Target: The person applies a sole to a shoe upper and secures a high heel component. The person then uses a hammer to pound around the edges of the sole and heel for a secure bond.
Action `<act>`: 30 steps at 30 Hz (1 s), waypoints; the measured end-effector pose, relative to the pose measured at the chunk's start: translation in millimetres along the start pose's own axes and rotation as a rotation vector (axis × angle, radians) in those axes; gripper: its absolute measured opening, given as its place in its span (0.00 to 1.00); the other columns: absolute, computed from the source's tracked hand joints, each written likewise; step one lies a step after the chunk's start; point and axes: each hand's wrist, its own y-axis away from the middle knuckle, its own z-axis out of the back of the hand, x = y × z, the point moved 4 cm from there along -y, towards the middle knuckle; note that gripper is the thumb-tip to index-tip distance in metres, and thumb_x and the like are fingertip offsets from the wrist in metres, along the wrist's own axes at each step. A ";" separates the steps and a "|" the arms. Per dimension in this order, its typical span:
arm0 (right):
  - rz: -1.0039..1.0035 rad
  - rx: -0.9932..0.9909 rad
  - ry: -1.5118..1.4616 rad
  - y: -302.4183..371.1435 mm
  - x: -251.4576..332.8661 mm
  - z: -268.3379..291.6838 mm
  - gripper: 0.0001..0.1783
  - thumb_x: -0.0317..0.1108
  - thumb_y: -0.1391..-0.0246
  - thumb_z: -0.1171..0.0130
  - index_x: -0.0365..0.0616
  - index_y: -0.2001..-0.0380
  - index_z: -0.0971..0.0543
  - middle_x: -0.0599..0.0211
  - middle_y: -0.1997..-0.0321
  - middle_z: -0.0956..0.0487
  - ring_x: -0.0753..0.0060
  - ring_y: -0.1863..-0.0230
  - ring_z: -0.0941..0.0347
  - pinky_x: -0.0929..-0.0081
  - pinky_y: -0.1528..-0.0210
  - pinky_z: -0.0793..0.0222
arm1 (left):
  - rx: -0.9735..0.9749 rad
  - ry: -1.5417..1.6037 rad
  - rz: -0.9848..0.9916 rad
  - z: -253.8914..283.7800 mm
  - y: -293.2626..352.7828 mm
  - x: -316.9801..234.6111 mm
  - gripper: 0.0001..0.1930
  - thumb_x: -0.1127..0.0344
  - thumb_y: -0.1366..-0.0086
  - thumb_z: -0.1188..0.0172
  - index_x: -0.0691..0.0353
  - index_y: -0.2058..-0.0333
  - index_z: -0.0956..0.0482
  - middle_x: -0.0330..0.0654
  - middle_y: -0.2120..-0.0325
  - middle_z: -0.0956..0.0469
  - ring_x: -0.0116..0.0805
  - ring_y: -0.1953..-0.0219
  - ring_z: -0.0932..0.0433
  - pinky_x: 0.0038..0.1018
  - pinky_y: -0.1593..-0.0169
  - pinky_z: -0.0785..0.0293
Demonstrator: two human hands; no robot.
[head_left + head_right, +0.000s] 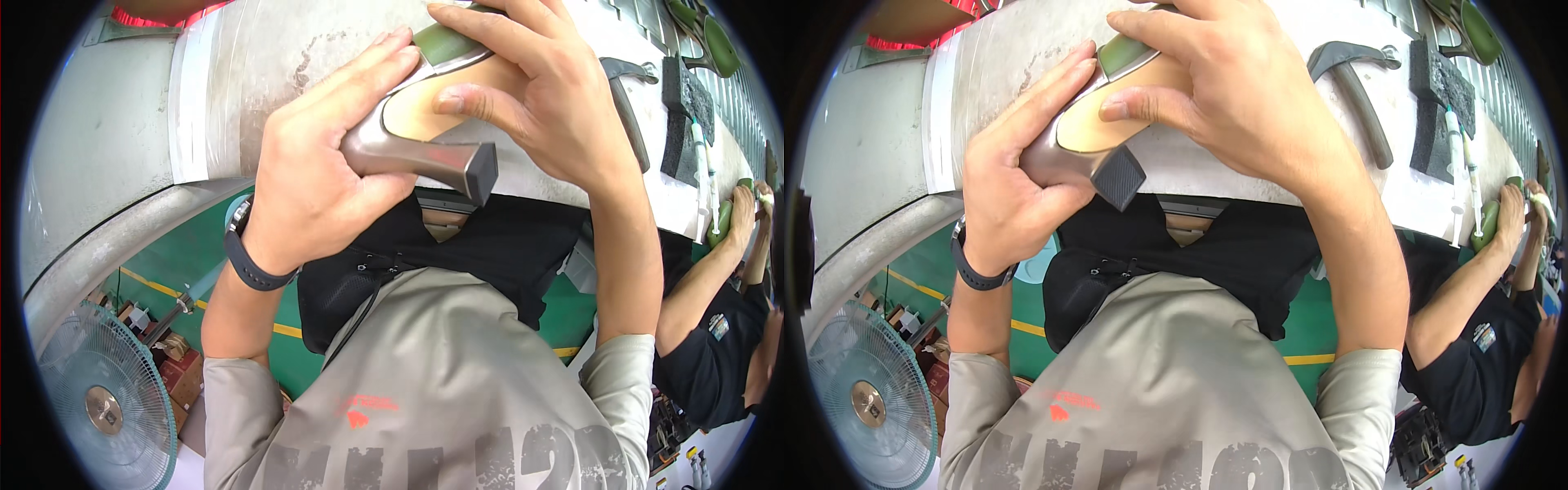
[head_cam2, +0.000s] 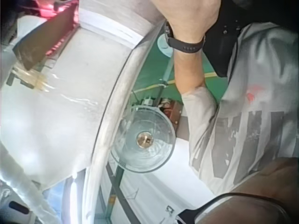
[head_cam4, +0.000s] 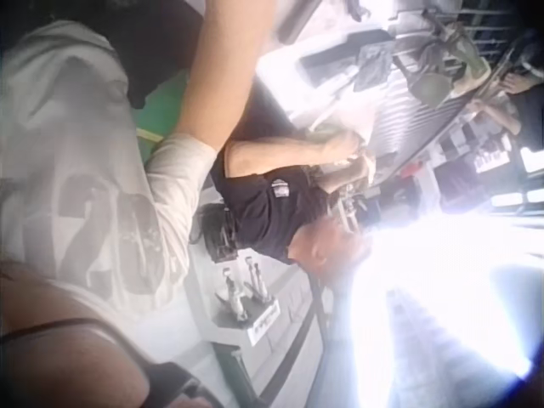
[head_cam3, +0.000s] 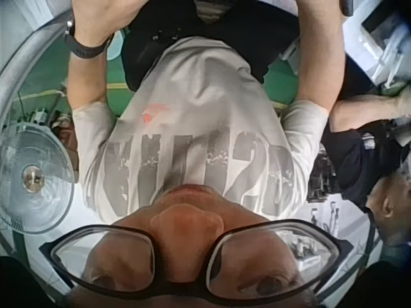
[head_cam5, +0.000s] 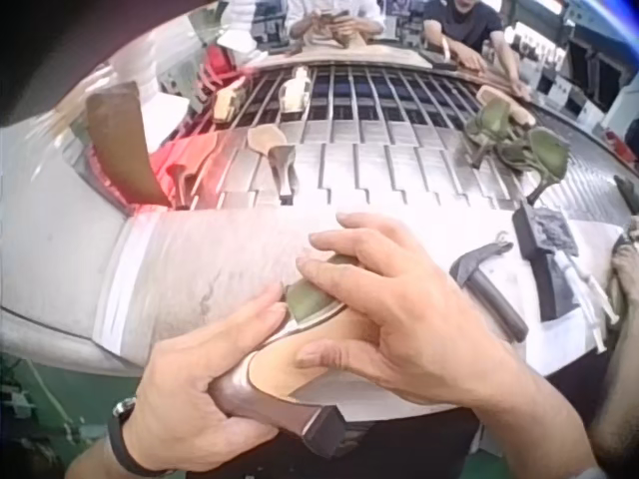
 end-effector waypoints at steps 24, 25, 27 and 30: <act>0.055 0.066 0.390 -11.0 17.6 23.0 0.36 0.46 0.59 0.20 0.40 0.48 0.19 0.45 0.39 0.23 0.39 0.36 0.29 0.39 0.35 0.34 | -0.298 -0.316 -0.248 -48.2 18.8 4.2 0.39 0.61 0.53 0.20 0.69 0.42 0.21 0.55 0.36 0.25 0.57 0.33 0.26 0.53 0.34 0.30; 0.020 0.073 0.319 2.9 4.3 21.3 0.47 0.53 0.63 0.19 0.44 0.40 0.22 0.46 0.31 0.31 0.36 0.30 0.37 0.43 0.32 0.35 | -0.224 -0.224 -0.217 -45.0 15.3 -2.8 0.41 0.58 0.51 0.19 0.70 0.40 0.24 0.58 0.34 0.28 0.58 0.32 0.28 0.50 0.32 0.31; 0.008 0.070 0.290 17.3 -0.3 24.1 0.47 0.51 0.62 0.18 0.46 0.37 0.23 0.46 0.31 0.30 0.36 0.29 0.37 0.45 0.32 0.35 | -0.111 -0.073 -0.194 -36.6 12.8 -1.0 0.46 0.47 0.47 0.19 0.71 0.37 0.26 0.59 0.32 0.32 0.57 0.30 0.32 0.46 0.30 0.34; 0.001 0.070 0.225 19.5 -3.0 28.7 0.47 0.48 0.60 0.18 0.49 0.34 0.24 0.46 0.31 0.30 0.37 0.29 0.37 0.48 0.30 0.35 | -0.101 0.001 -0.040 -27.0 -3.0 10.9 0.41 0.55 0.42 0.23 0.70 0.35 0.29 0.58 0.34 0.30 0.46 0.33 0.29 0.39 0.31 0.33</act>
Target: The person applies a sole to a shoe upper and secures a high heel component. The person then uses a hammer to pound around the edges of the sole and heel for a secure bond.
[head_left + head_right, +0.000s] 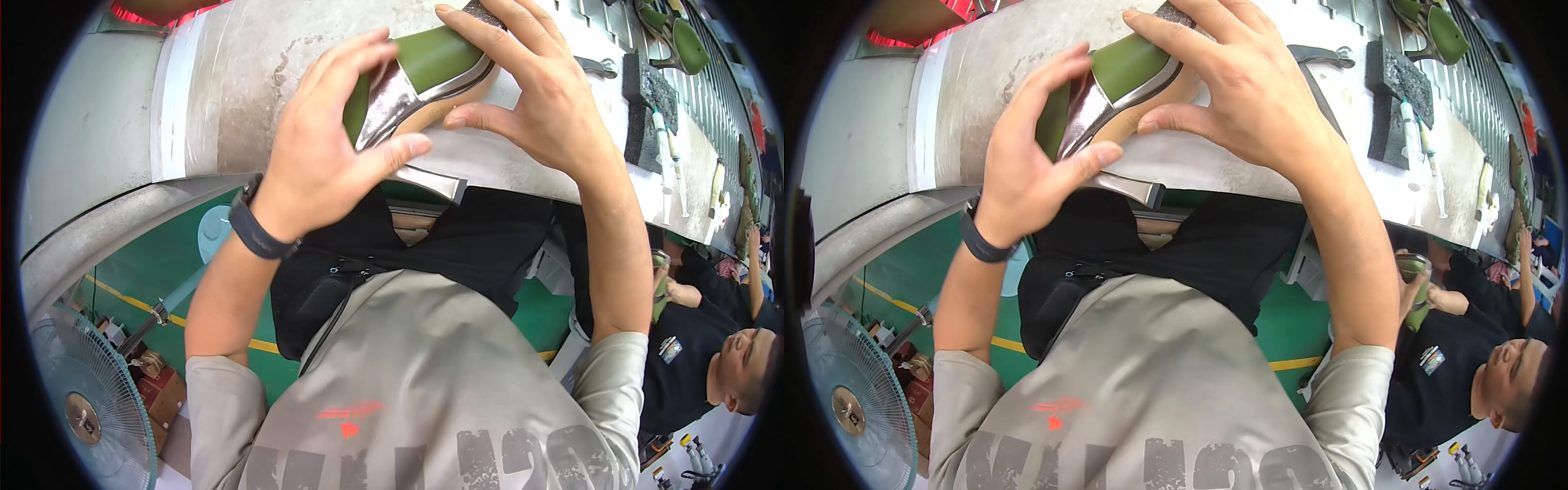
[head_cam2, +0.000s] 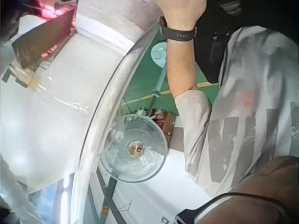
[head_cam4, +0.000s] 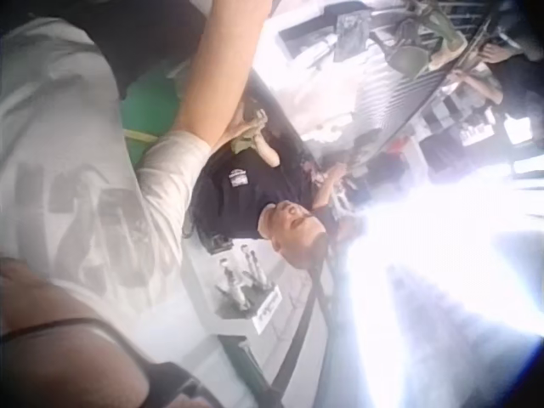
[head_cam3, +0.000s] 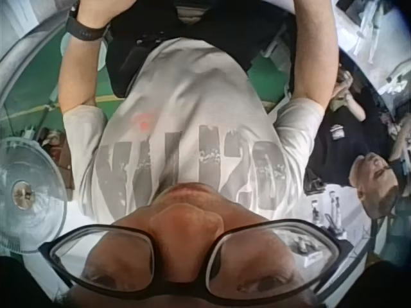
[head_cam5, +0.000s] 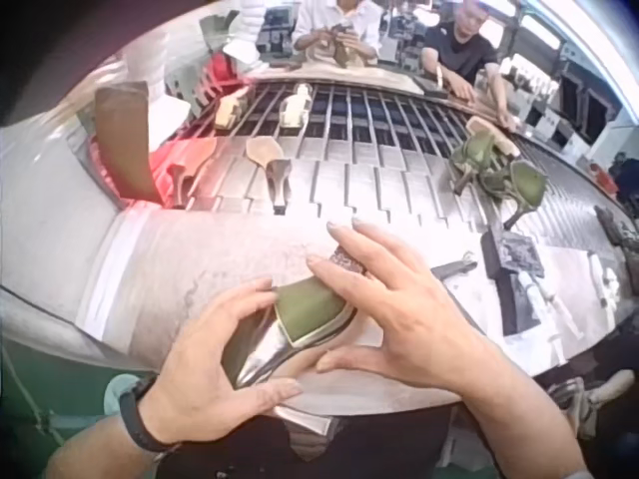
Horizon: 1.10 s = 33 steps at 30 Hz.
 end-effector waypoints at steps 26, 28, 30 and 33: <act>-0.631 -0.059 0.482 64.9 -34.2 9.9 0.26 0.25 0.51 0.40 0.43 0.45 0.19 0.54 0.56 0.20 0.47 0.55 0.23 0.55 0.49 0.29 | 0.164 -0.068 -0.024 -17.4 -50.6 4.4 0.37 0.59 0.41 0.27 0.68 0.36 0.29 0.55 0.48 0.21 0.51 0.47 0.21 0.37 0.40 0.27; -0.694 -0.032 0.079 64.9 -26.1 10.3 0.19 0.27 0.48 0.35 0.43 0.51 0.18 0.57 0.66 0.19 0.50 0.64 0.21 0.58 0.56 0.25 | 0.176 -0.049 0.010 -13.5 -49.2 3.4 0.37 0.59 0.42 0.27 0.68 0.36 0.29 0.55 0.48 0.21 0.51 0.47 0.21 0.37 0.41 0.26; -0.397 -0.138 -0.032 53.0 17.2 21.9 0.17 0.32 0.49 0.25 0.40 0.56 0.16 0.54 0.66 0.17 0.58 0.66 0.19 0.68 0.63 0.25 | 0.185 -0.030 0.050 -12.2 -47.8 4.7 0.37 0.60 0.43 0.27 0.68 0.36 0.28 0.54 0.48 0.21 0.51 0.47 0.21 0.37 0.42 0.26; -0.259 -0.255 -0.095 42.9 53.1 36.8 0.19 0.33 0.48 0.25 0.33 0.56 0.17 0.44 0.59 0.16 0.54 0.59 0.16 0.66 0.57 0.21 | 0.186 -0.061 0.038 -13.7 -48.4 6.2 0.37 0.60 0.44 0.26 0.68 0.38 0.28 0.53 0.50 0.21 0.52 0.48 0.21 0.38 0.43 0.26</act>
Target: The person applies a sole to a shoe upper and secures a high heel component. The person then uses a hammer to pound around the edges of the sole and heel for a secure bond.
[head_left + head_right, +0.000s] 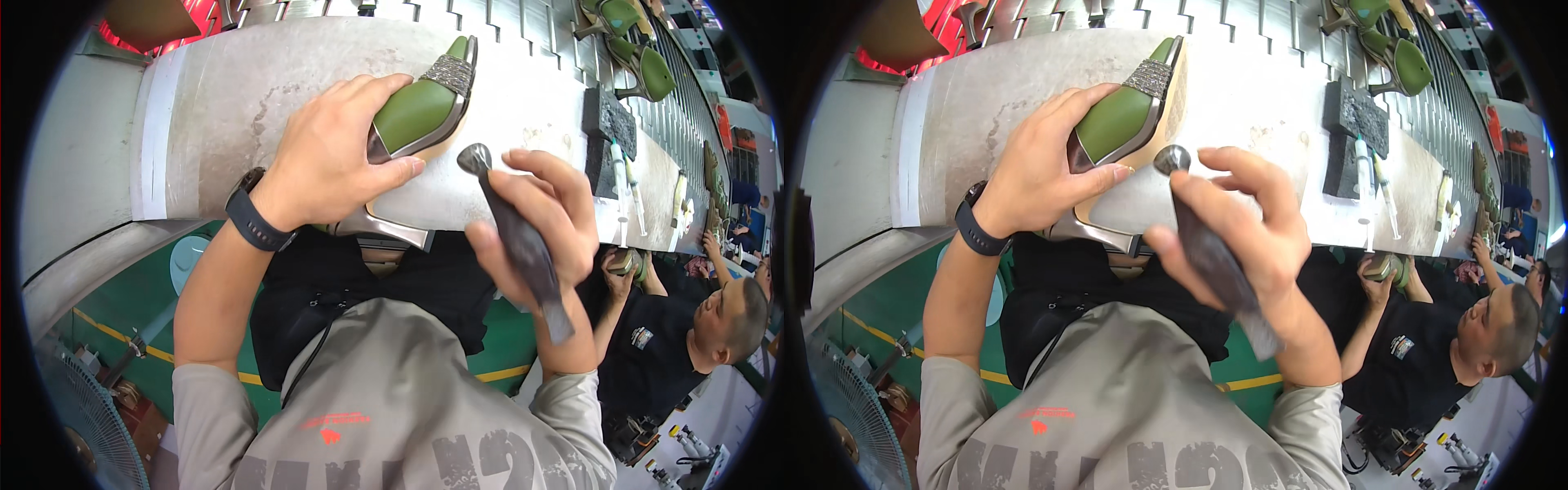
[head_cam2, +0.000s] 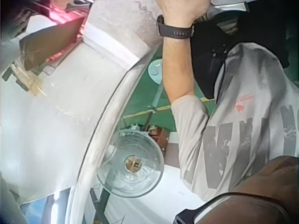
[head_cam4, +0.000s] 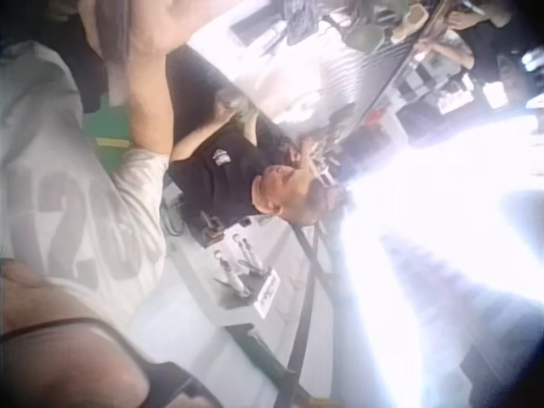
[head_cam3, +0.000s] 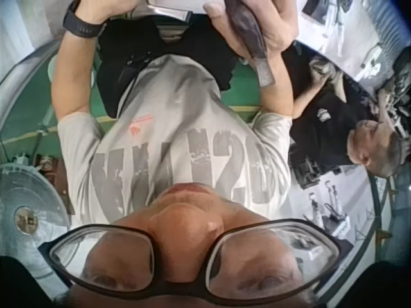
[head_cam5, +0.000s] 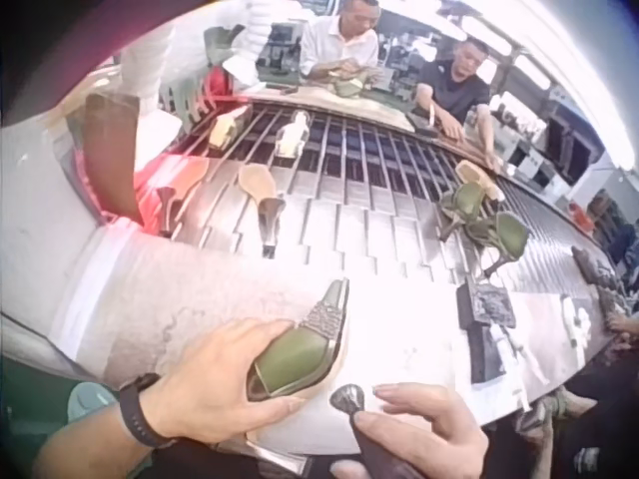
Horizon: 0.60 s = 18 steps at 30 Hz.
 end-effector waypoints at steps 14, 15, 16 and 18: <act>-0.110 -0.148 -0.250 7.7 4.0 -59.2 0.19 0.22 0.58 0.26 0.30 0.60 0.18 0.47 0.61 0.15 0.52 0.61 0.15 0.63 0.56 0.16 | -0.081 0.043 0.001 -3.1 -2.7 4.0 0.21 0.62 0.25 0.43 0.71 0.41 0.24 0.56 0.48 0.19 0.53 0.48 0.20 0.39 0.43 0.26; -0.112 -0.149 -0.252 7.2 5.6 -59.3 0.19 0.22 0.58 0.26 0.30 0.60 0.18 0.47 0.61 0.15 0.52 0.61 0.15 0.63 0.56 0.16 | -0.079 0.042 0.002 -3.4 -2.5 3.8 0.21 0.62 0.25 0.43 0.71 0.41 0.24 0.56 0.48 0.19 0.53 0.48 0.20 0.39 0.43 0.26; -0.153 -0.119 -0.328 6.1 6.0 -60.5 0.19 0.22 0.58 0.26 0.30 0.60 0.18 0.48 0.61 0.15 0.53 0.61 0.15 0.64 0.55 0.16 | -0.094 0.033 -0.008 -3.3 -2.3 2.9 0.20 0.62 0.24 0.43 0.71 0.41 0.24 0.56 0.49 0.19 0.53 0.49 0.20 0.39 0.44 0.25; -0.225 -0.107 -0.452 7.4 7.4 -65.1 0.18 0.22 0.56 0.27 0.32 0.59 0.18 0.51 0.62 0.15 0.56 0.64 0.15 0.67 0.56 0.17 | -0.106 0.019 -0.023 -3.8 -1.8 2.8 0.20 0.62 0.24 0.44 0.71 0.41 0.24 0.56 0.49 0.19 0.53 0.50 0.20 0.39 0.46 0.24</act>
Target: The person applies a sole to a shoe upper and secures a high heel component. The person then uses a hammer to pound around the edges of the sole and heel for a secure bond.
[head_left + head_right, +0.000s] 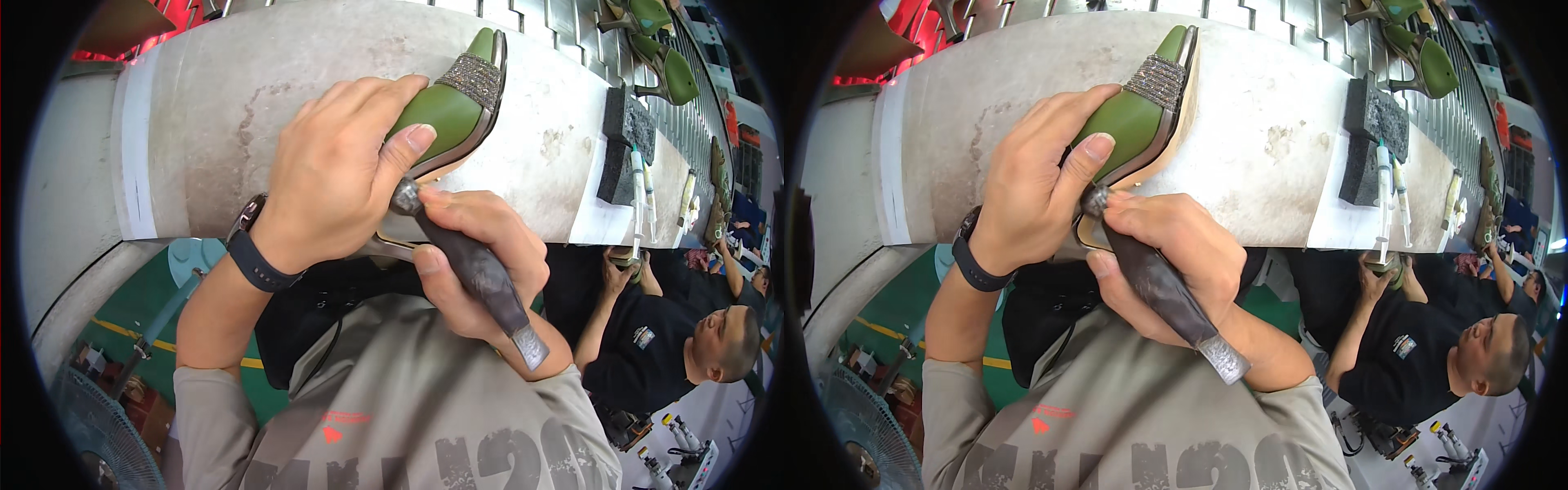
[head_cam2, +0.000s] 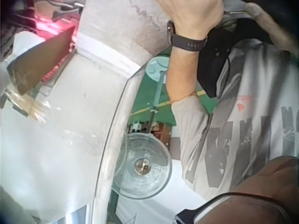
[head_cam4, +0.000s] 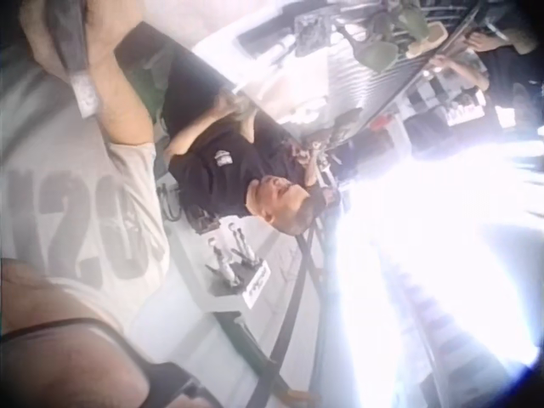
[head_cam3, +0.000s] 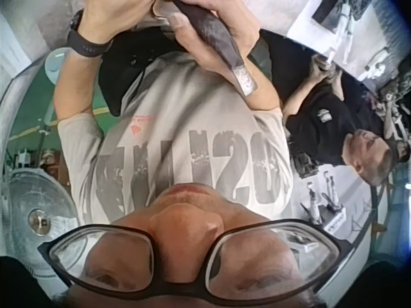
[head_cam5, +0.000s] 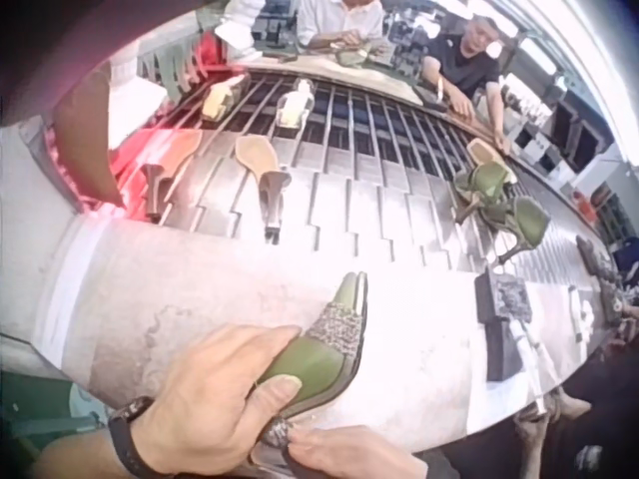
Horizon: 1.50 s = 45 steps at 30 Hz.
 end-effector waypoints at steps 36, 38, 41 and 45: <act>-0.101 -0.030 0.032 5.8 9.1 2.3 0.14 0.26 0.47 0.27 0.36 0.58 0.17 0.55 0.63 0.13 0.68 0.65 0.15 0.74 0.59 0.20 | -0.007 0.080 0.014 1.2 -1.4 0.6 0.18 0.63 0.23 0.45 0.70 0.44 0.21 0.53 0.54 0.17 0.49 0.54 0.17 0.34 0.48 0.24; -0.326 0.010 -0.166 8.8 10.3 10.7 0.13 0.27 0.46 0.28 0.35 0.57 0.17 0.58 0.61 0.13 0.72 0.63 0.16 0.75 0.58 0.21 | 0.069 0.125 -0.039 2.1 -2.6 3.6 0.19 0.62 0.24 0.44 0.71 0.43 0.22 0.54 0.54 0.17 0.49 0.53 0.17 0.35 0.47 0.24; -0.617 0.045 -0.377 13.3 1.2 33.2 0.12 0.26 0.40 0.32 0.35 0.54 0.16 0.62 0.59 0.12 0.80 0.59 0.18 0.79 0.54 0.22 | 0.189 0.140 -0.011 3.3 -4.9 -2.2 0.20 0.62 0.25 0.43 0.72 0.43 0.22 0.55 0.53 0.17 0.49 0.51 0.18 0.36 0.46 0.24; -0.541 -0.273 -0.458 19.3 -22.0 72.3 0.12 0.29 0.36 0.37 0.32 0.53 0.17 0.55 0.57 0.13 0.72 0.56 0.17 0.74 0.51 0.19 | 0.158 -0.027 -0.066 -1.6 -12.8 -27.1 0.40 0.57 0.39 0.26 0.69 0.33 0.32 0.57 0.51 0.19 0.51 0.49 0.18 0.38 0.43 0.25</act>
